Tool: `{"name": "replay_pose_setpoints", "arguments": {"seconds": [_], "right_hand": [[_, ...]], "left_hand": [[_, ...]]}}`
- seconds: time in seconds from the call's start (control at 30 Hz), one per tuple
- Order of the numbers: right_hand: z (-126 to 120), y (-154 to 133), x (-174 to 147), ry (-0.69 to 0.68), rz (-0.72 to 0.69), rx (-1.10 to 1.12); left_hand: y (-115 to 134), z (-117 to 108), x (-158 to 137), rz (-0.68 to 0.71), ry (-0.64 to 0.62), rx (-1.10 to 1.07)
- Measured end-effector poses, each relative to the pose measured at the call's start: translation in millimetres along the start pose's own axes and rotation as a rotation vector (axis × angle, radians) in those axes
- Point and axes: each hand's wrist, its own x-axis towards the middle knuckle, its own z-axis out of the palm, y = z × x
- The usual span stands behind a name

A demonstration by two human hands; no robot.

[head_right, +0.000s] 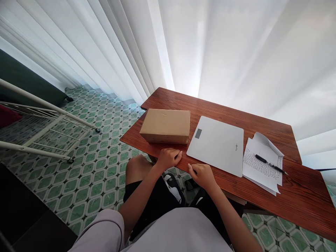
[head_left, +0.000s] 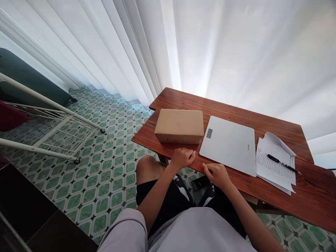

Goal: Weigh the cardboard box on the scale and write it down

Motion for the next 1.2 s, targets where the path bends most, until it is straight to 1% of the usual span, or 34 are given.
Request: {"name": "replay_pose_setpoints", "arguments": {"seconds": [0.2, 0.3, 0.4, 0.47, 0.53, 0.6, 0.67, 0.7, 0.77, 0.9, 1.1, 1.2], "right_hand": [[-3, -5, 10, 0.038, 0.015, 0.023], [-11, -8, 19, 0.095, 0.048, 0.032], [-22, -13, 30, 0.183, 0.095, 0.079], [-29, -17, 40, 0.274, 0.132, 0.161], [-33, -21, 51, 0.366, 0.165, 0.244], [-34, -24, 62, 0.429, 0.195, 0.302], [-32, -25, 71, 0.462, 0.239, 0.37], [-30, -26, 76, 0.463, 0.273, 0.413], [-25, -24, 83, 0.437, 0.359, 0.509], [-11, -20, 92, 0.326, 0.505, 0.675], [5, -18, 104, 0.202, 0.568, 0.798], [9, -20, 108, 0.149, 0.606, 0.809]], "left_hand": [[1, -9, 3, 0.031, 0.078, -0.001], [0, -21, 9, 0.047, 0.139, 0.015], [-4, -38, 16, 0.055, 0.216, 0.042], [-9, -51, 19, 0.054, 0.295, 0.072], [-16, -62, 22, 0.043, 0.405, 0.11], [-25, -71, 24, 0.015, 0.519, 0.144], [-33, -78, 26, -0.052, 0.624, 0.173], [-37, -80, 28, -0.108, 0.659, 0.173], [-43, -84, 31, -0.249, 0.675, 0.119], [-53, -83, 32, -0.495, 0.605, -0.142], [-70, -69, 24, -0.843, 0.504, -0.616], [-73, -66, 21, -0.937, 0.452, -0.683]]}}
